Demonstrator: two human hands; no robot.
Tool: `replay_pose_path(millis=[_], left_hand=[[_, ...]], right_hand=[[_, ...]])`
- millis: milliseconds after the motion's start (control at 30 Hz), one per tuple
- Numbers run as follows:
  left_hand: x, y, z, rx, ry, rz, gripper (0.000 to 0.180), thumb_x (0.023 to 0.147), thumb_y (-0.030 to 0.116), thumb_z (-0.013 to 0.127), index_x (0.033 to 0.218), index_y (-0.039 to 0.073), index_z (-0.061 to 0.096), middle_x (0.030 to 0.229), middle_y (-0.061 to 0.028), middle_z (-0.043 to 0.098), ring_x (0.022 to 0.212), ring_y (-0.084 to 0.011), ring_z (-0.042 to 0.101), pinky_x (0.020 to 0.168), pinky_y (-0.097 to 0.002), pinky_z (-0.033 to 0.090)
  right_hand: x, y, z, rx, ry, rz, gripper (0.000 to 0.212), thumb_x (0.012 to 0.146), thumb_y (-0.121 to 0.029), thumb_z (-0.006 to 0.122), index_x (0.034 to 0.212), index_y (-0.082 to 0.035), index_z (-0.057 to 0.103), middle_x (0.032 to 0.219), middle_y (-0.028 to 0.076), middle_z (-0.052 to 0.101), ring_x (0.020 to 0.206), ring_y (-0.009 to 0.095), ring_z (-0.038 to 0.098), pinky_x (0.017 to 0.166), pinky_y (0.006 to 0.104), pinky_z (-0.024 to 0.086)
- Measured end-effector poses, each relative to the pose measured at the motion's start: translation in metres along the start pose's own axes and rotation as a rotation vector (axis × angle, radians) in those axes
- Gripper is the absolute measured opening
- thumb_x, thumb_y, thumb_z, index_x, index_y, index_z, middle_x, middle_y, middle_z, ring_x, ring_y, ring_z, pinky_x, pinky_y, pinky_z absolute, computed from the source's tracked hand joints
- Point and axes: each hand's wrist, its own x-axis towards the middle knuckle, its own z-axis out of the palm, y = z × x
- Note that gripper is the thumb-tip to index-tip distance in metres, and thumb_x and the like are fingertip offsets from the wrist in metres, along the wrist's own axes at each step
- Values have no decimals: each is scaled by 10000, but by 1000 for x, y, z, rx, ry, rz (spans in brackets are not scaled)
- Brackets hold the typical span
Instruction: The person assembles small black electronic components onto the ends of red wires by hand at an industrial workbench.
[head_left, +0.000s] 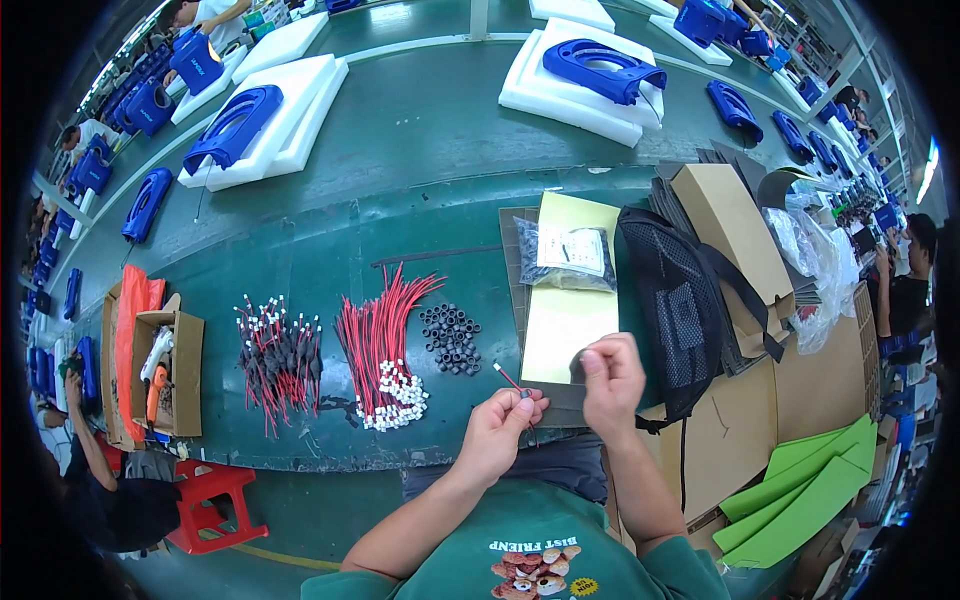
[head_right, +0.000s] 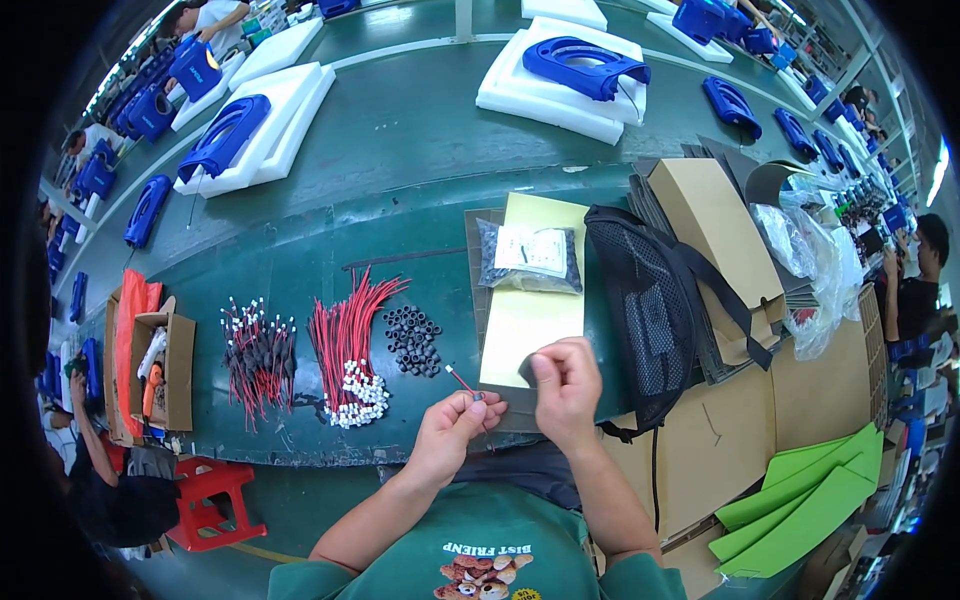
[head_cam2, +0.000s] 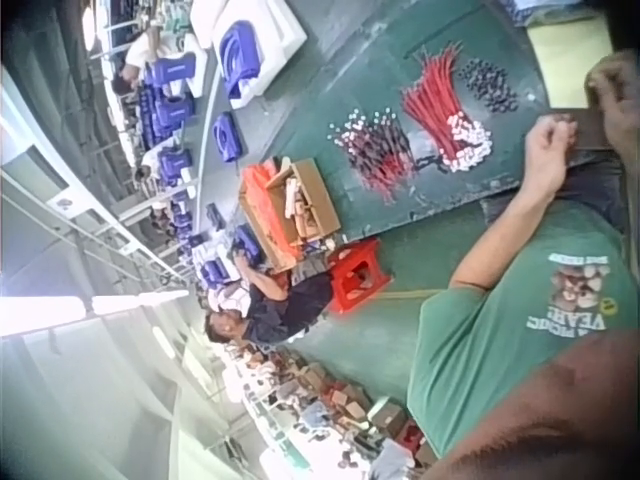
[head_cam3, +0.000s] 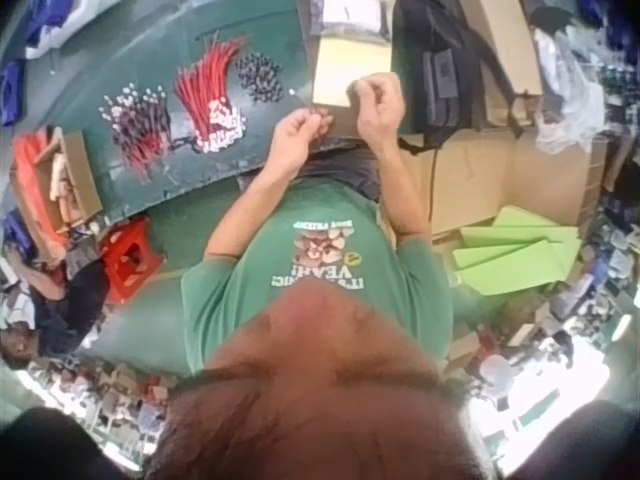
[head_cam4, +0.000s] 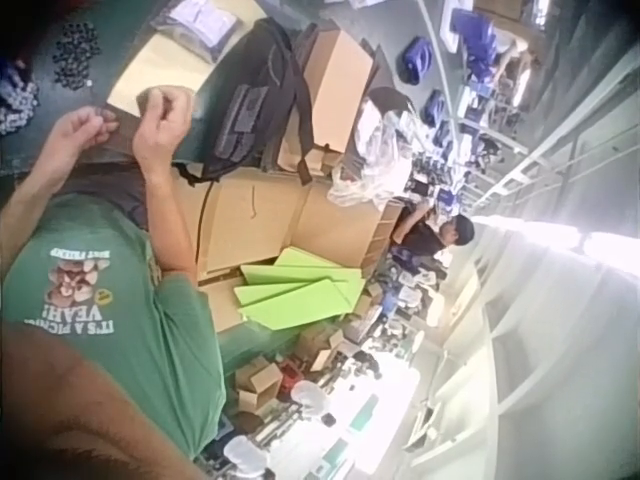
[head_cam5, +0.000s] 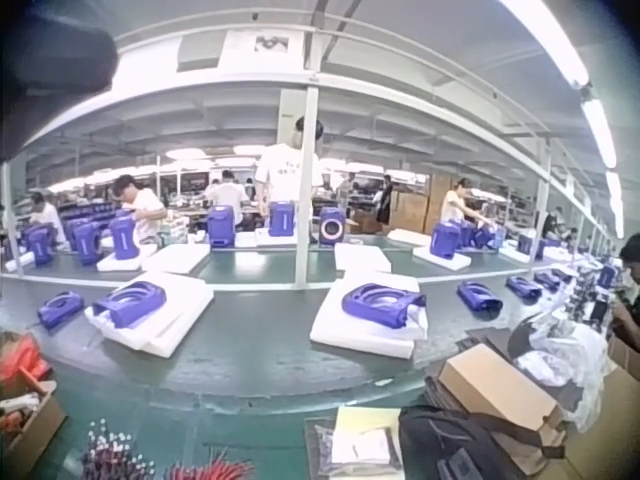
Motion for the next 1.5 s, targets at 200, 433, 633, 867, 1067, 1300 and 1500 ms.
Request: replay_pose_path(millis=[200, 433, 633, 867, 1067, 1300, 1500], left_hand=[[-2, 14, -2, 34, -22, -33, 181, 901, 134, 462, 896, -23, 553, 931, -90, 583, 800, -134, 576, 735, -266, 473], [-14, 51, 6, 235, -135, 20, 233, 882, 87, 490, 1081, -14, 559, 757, -12, 507, 599, -65, 541, 532, -178, 454], [-22, 54, 10, 208, -202, 65, 233, 875, 71, 495, 1082, -23, 551, 761, -5, 503, 605, -63, 548, 536, -174, 446], [-22, 60, 3, 103, -343, 130, 202, 861, 63, 519, 1037, -23, 570, 777, -44, 560, 649, -90, 581, 566, -187, 470], [-20, 46, -1, -195, -210, 81, 160, 859, 102, 538, 919, -32, 602, 770, -80, 576, 636, -131, 588, 548, -216, 481], [-17, 47, 1, -306, -201, 95, 161, 857, 105, 534, 887, -36, 606, 745, -80, 566, 630, -129, 561, 596, -239, 465], [-17, 54, 5, -245, -133, 45, 158, 830, 79, 572, 932, -42, 569, 780, -78, 590, 655, -132, 583, 610, -239, 486]], right_hand=[[19, -35, -31, 294, -35, 88, 55, 822, -18, 530, 778, 0, 503, 803, 30, 460, 579, 40, 397, 501, 155, 322], [18, -65, -33, 70, -444, -43, 81, 729, -6, 634, 780, -24, 574, 740, 67, 518, 549, 112, 494, 470, 228, 390], [17, -64, -17, -116, -485, -248, 112, 665, -20, 677, 739, -38, 595, 711, 67, 532, 564, 155, 542, 470, 243, 420], [16, -69, -15, -122, -441, -276, 161, 642, -40, 699, 784, -60, 628, 683, 53, 536, 531, 149, 543, 441, 247, 417], [10, -70, -24, -34, -295, -39, 365, 613, -100, 748, 944, -24, 615, 841, 51, 558, 639, 82, 545, 517, 174, 408], [-3, -58, -24, 466, -525, 511, 190, 741, -49, 665, 913, 18, 620, 785, 39, 623, 608, 46, 539, 550, 163, 432], [-2, -62, -27, 448, -378, 452, 68, 757, -29, 648, 798, 24, 633, 685, 16, 615, 593, 29, 527, 543, 160, 426]])
